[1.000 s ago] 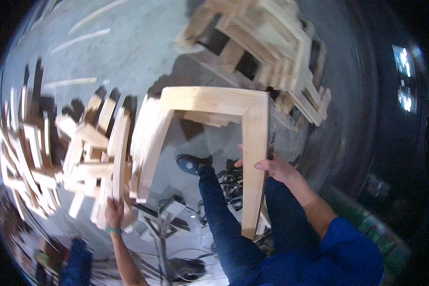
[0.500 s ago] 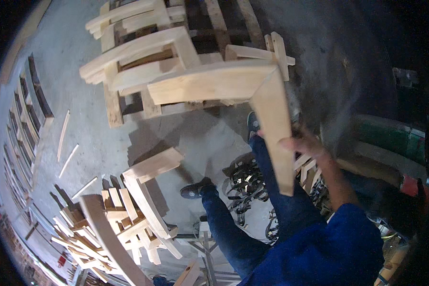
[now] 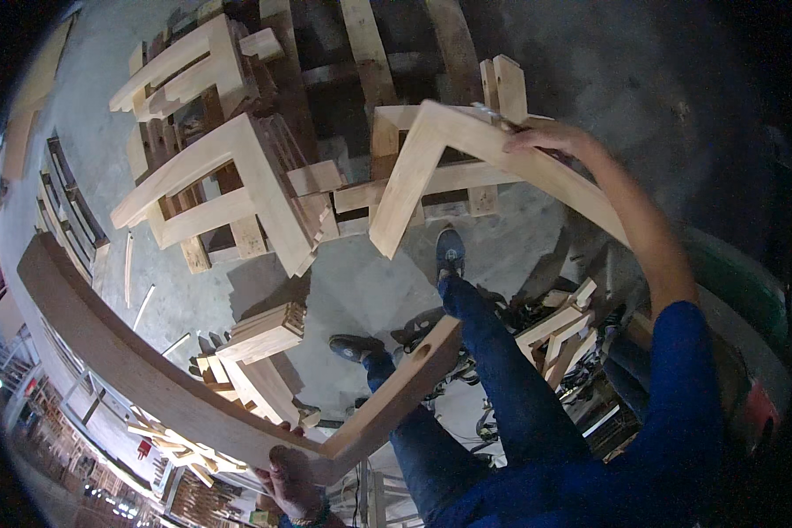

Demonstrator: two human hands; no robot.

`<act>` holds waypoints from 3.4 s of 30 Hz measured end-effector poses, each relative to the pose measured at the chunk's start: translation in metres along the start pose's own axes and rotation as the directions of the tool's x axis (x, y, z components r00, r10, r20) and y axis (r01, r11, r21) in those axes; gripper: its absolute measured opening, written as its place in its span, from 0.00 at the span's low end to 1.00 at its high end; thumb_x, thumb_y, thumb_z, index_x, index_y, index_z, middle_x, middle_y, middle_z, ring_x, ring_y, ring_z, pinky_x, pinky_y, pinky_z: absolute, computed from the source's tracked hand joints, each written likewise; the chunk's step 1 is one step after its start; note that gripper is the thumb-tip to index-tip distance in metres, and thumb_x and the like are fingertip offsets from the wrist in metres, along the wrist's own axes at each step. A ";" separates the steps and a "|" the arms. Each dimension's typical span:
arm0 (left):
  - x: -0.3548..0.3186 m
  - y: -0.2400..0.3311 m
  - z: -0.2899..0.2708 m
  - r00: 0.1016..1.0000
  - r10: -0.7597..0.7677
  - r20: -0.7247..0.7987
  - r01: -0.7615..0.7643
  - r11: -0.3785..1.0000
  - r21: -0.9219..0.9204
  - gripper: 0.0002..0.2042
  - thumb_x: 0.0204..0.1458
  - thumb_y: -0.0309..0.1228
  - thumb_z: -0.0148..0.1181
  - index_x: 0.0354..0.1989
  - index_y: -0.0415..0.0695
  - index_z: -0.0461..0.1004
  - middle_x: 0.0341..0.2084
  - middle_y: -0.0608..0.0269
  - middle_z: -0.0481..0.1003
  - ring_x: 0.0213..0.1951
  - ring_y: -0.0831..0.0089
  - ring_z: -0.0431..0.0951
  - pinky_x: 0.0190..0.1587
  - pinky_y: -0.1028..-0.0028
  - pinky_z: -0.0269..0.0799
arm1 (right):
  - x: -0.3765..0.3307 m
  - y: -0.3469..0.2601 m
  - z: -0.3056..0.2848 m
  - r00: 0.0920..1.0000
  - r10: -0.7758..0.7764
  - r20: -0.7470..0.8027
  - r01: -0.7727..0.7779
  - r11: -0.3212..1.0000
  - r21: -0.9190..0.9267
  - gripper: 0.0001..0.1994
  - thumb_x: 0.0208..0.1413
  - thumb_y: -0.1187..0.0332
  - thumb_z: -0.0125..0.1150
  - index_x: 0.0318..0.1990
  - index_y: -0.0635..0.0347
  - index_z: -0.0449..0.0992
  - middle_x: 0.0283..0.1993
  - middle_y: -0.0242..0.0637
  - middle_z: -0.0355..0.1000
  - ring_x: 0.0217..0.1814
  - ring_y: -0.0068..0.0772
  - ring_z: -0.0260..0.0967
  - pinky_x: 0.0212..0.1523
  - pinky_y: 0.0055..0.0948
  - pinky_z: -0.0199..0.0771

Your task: The person repeatedly picks up L-shaped wooden frames from a pile on the floor and stacks them onto a wooden pallet. The person handles the frames one by one, aligning them into a neat stack.

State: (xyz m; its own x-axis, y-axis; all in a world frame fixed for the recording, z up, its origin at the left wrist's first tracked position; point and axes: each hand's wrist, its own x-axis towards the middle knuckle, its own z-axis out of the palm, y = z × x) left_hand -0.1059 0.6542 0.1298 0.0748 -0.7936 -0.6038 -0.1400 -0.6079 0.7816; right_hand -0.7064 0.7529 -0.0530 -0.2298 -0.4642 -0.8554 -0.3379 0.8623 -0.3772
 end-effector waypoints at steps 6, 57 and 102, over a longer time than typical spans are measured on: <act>0.003 -0.013 0.081 0.994 -0.026 -0.109 0.038 0.993 0.109 0.38 0.47 0.43 0.61 0.60 0.36 0.48 0.46 0.38 0.67 0.43 0.54 0.73 0.47 0.59 0.68 | 0.114 -0.047 0.025 0.986 -0.026 0.167 0.014 0.997 0.069 0.43 0.34 0.38 0.65 0.54 0.62 0.67 0.55 0.43 0.63 0.58 0.39 0.59 0.57 0.33 0.58; 0.058 -0.208 0.362 0.693 -0.445 0.568 0.688 0.643 -0.336 0.15 0.55 0.33 0.55 0.48 0.43 0.64 0.41 0.62 0.71 0.42 0.70 0.74 0.48 0.67 0.71 | 0.021 0.105 0.066 0.792 0.218 -0.570 0.009 0.930 0.368 0.36 0.40 0.63 0.69 0.56 0.64 0.59 0.47 0.46 0.68 0.50 0.38 0.67 0.48 0.34 0.69; 0.159 -0.368 -0.011 0.904 -0.231 -0.360 0.352 0.880 0.320 0.33 0.48 0.45 0.59 0.56 0.32 0.60 0.54 0.43 0.65 0.57 0.58 0.64 0.57 0.68 0.59 | 0.074 0.010 0.164 0.842 -0.409 -0.352 0.276 0.887 -0.370 0.18 0.58 0.58 0.50 0.49 0.61 0.72 0.51 0.44 0.70 0.52 0.38 0.68 0.50 0.33 0.66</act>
State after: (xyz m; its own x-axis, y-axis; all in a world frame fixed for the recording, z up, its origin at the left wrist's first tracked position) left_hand -0.0314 0.7514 -0.2519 0.4550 -0.5867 -0.6699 -0.4124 -0.8056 0.4254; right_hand -0.5771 0.7605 -0.1784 -0.3764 -0.8146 -0.4414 -0.7008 0.5619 -0.4394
